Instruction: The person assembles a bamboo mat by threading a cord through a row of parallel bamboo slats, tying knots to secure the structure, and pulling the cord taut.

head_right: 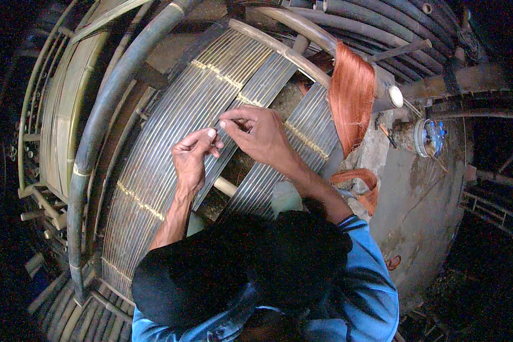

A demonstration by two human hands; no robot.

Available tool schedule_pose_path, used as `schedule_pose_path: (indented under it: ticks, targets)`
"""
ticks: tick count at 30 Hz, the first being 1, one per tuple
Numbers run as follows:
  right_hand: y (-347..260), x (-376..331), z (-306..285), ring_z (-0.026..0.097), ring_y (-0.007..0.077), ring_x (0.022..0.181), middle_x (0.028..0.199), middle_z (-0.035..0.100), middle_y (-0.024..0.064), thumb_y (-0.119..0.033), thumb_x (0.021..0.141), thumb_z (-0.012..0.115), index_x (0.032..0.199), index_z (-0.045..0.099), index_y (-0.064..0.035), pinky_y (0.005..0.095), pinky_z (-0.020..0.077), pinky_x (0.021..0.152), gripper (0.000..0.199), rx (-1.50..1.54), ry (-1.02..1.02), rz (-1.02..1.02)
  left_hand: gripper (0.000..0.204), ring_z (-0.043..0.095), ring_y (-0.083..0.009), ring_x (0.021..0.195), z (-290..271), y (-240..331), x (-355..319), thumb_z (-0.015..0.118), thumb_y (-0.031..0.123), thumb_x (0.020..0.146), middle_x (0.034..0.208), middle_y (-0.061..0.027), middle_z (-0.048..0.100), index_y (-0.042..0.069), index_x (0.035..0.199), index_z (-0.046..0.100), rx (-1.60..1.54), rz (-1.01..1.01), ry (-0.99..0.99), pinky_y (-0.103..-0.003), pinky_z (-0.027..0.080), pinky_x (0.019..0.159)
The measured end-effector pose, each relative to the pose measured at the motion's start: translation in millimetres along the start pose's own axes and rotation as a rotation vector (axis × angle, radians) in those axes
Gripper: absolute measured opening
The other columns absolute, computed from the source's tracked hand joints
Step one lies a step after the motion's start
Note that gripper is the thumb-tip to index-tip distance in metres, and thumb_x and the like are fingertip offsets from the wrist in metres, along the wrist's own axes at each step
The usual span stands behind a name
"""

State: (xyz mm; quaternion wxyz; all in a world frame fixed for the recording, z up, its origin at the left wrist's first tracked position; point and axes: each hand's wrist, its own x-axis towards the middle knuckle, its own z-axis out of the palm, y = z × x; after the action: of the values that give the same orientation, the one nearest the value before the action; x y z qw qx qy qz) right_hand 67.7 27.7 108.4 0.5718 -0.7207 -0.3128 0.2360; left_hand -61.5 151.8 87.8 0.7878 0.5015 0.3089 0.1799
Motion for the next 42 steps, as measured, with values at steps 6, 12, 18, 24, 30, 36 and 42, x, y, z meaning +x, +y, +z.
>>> schedule_pose_path:
  ticks: [6, 12, 18, 24, 30, 36, 42]
  targets:
    - [11, -5, 10, 0.065, 0.0079, 0.074, 0.087, 0.071, 0.0064, -0.010, 0.092, 0.070, 0.097, 0.073, 0.0036, 0.0249, 0.0532, 0.063, 0.015, 0.238, -0.068, 0.096, 0.020, 0.063, -0.0127, 0.063, -1, -3, -9, 0.074, 0.007, 0.090, 0.080, -0.0137, 0.072, -0.008, 0.104, 0.072, 0.115, 0.001, -0.025, -0.024, 0.051, 0.056]
    - [15, -6, 8, 0.064, 0.0069, 0.074, 0.084, 0.072, 0.0062, -0.011, 0.092, 0.071, 0.095, 0.073, 0.0042, 0.0247, 0.0529, 0.064, 0.016, 0.245, -0.078, 0.089, 0.020, 0.065, -0.0131, 0.064, 0, -3, -11, 0.075, 0.006, 0.089, 0.083, -0.0138, 0.073, -0.007, 0.104, 0.073, 0.145, -0.008, -0.041, -0.024, 0.052, 0.055]
    - [21, -7, 5, 0.064, 0.0067, 0.074, 0.084, 0.073, 0.0066, -0.014, 0.091, 0.072, 0.096, 0.075, 0.0021, 0.0253, 0.0532, 0.064, 0.017, 0.197, -0.039, 0.122, 0.018, 0.063, -0.0140, 0.062, 3, -6, -11, 0.073, 0.010, 0.091, 0.078, -0.0123, 0.071, -0.006, 0.101, 0.074, 0.168, -0.009, -0.061, -0.026, 0.051, 0.058]
    - [22, -7, 5, 0.065, 0.0070, 0.076, 0.084, 0.075, 0.0072, -0.017, 0.092, 0.073, 0.096, 0.076, 0.0014, 0.0259, 0.0543, 0.066, 0.019, 0.173, -0.007, 0.134, 0.016, 0.064, -0.0146, 0.063, 2, -10, -11, 0.072, 0.009, 0.091, 0.079, -0.0119, 0.071, -0.006, 0.098, 0.074, 0.144, -0.025, -0.055, -0.027, 0.052, 0.058]
    - [25, -6, 6, 0.066, 0.0075, 0.076, 0.085, 0.074, 0.0069, -0.019, 0.091, 0.075, 0.098, 0.075, 0.0012, 0.0258, 0.0544, 0.068, 0.021, 0.189, -0.014, 0.127, 0.017, 0.065, -0.0135, 0.065, -4, -12, -10, 0.074, 0.007, 0.090, 0.083, -0.0124, 0.071, -0.006, 0.101, 0.073, 0.116, -0.028, -0.076, -0.025, 0.052, 0.056]
    - [-24, 6, -52, 0.066, 0.0089, 0.086, 0.096, 0.071, 0.0082, -0.017, 0.090, 0.073, 0.108, 0.072, 0.0022, 0.0262, 0.0548, 0.074, 0.026, -0.028, -0.040, -0.054, 0.017, 0.064, -0.0141, 0.064, -1, 3, 0, 0.072, 0.011, 0.091, 0.080, -0.0101, 0.071, -0.004, 0.100, 0.072, 0.116, -0.015, -0.014, -0.026, 0.050, 0.057]
    - [-78, 23, -100, 0.067, 0.0160, 0.102, 0.109, 0.070, 0.0133, -0.010, 0.092, 0.065, 0.120, 0.065, 0.0067, 0.0315, 0.0555, 0.093, 0.032, -0.108, -0.079, -0.075, 0.015, 0.064, -0.0141, 0.064, 12, 67, 23, 0.071, 0.010, 0.091, 0.078, -0.0102, 0.070, -0.003, 0.097, 0.072, 0.117, 0.115, -0.106, -0.026, 0.050, 0.055]
